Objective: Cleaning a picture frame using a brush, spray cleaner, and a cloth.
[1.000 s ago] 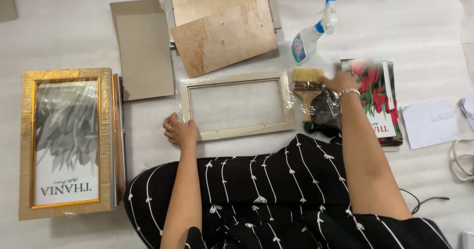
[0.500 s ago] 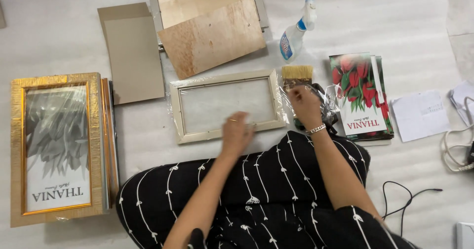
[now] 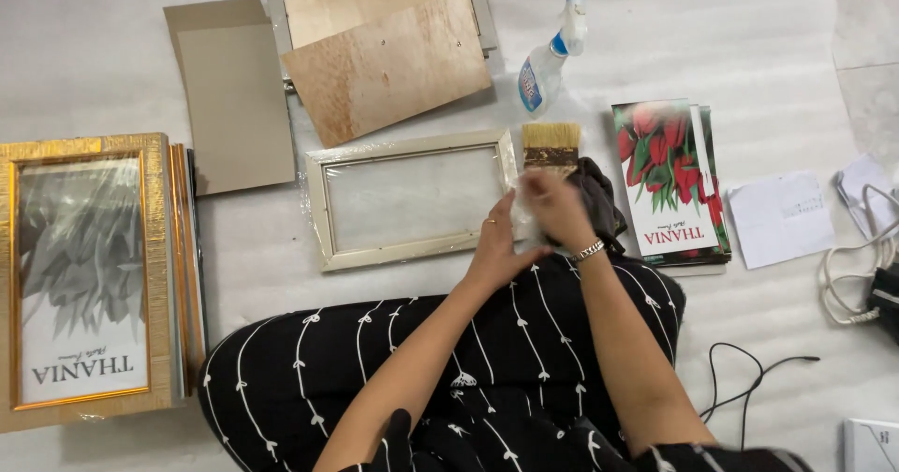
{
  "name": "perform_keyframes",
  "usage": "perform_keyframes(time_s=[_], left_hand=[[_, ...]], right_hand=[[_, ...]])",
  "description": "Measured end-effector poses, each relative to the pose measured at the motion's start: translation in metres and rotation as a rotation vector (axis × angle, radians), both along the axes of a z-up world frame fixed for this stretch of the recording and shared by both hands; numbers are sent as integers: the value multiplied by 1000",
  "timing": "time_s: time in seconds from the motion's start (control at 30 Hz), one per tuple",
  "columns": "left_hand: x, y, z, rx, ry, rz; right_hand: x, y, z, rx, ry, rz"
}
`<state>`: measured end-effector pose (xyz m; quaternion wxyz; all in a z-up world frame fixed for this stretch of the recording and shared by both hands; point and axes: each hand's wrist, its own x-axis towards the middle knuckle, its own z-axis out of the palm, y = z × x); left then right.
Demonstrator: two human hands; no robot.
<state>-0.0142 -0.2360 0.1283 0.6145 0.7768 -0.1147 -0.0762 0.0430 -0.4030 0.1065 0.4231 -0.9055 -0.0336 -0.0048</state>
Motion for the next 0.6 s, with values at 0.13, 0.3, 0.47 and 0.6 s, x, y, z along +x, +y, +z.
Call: perform_keyframes(time_s=[0.13, 0.3, 0.47, 0.6], left_hand=[[12, 2, -33, -53, 161, 242], [17, 7, -74, 31, 102, 413], [16, -12, -88, 32, 52, 383], [14, -23, -79, 98, -21, 231]], right_hand=[[-1, 8, 1, 439, 221, 64], [20, -92, -141, -561, 448, -309], [19, -57, -113, -620, 495, -339], [20, -72, -88, -512, 481, -520]])
